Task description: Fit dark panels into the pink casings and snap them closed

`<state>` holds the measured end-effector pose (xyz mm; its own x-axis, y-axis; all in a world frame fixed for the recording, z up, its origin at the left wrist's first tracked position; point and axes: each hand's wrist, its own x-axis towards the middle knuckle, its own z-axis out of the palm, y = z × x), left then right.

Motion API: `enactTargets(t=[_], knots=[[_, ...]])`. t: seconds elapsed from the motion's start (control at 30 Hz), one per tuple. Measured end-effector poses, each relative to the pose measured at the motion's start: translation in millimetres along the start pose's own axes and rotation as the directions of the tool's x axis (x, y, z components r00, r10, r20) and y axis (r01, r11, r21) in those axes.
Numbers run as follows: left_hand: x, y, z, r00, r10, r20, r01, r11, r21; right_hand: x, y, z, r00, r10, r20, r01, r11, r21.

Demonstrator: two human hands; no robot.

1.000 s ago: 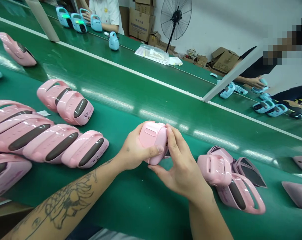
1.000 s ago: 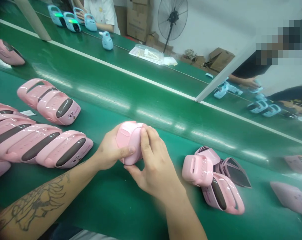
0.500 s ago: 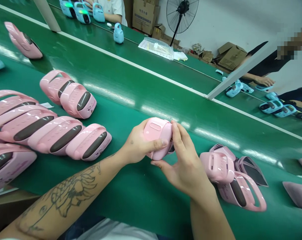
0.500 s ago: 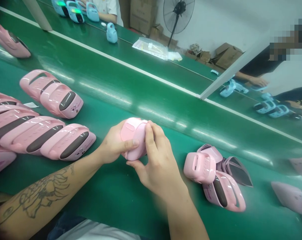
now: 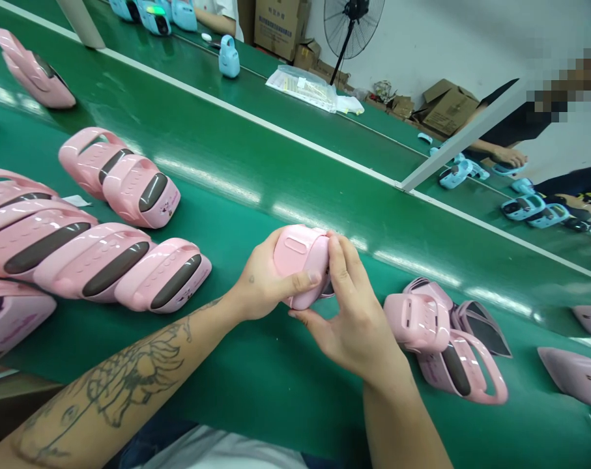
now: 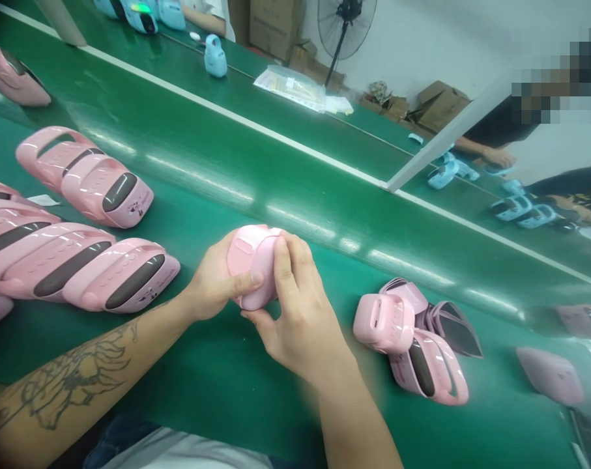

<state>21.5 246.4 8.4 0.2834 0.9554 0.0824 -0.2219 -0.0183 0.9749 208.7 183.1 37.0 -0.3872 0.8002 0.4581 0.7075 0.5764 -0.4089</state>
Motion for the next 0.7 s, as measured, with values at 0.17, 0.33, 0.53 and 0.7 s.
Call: enactTargets(t=[0.17,0.33,0.53,0.7], knots=[[1.8,3.4,-4.6,0.998,0.036,0.054,-0.037,0.999,0.021,1.6,0.1,-4.1,0.998,-0.065,-0.018,0.065,0.998,-0.005],[-0.5,7.6,-4.5,1.0,0.005,-0.011,-0.004,0.997,0.08,1.1,-3.5,-4.3,0.994,-0.105,0.006,0.105,0.994,-0.007],[-6.2,7.9,-3.3,0.996,0.06,-0.058,-0.054,0.993,0.101,1.7,-7.7,-2.9,0.992,-0.124,0.007,0.124,0.992,-0.02],[-9.2,4.9,-3.8,0.996,0.06,-0.071,-0.054,0.996,0.077,0.2,-10.2,-3.6,0.99,-0.139,0.009,0.139,0.99,-0.025]])
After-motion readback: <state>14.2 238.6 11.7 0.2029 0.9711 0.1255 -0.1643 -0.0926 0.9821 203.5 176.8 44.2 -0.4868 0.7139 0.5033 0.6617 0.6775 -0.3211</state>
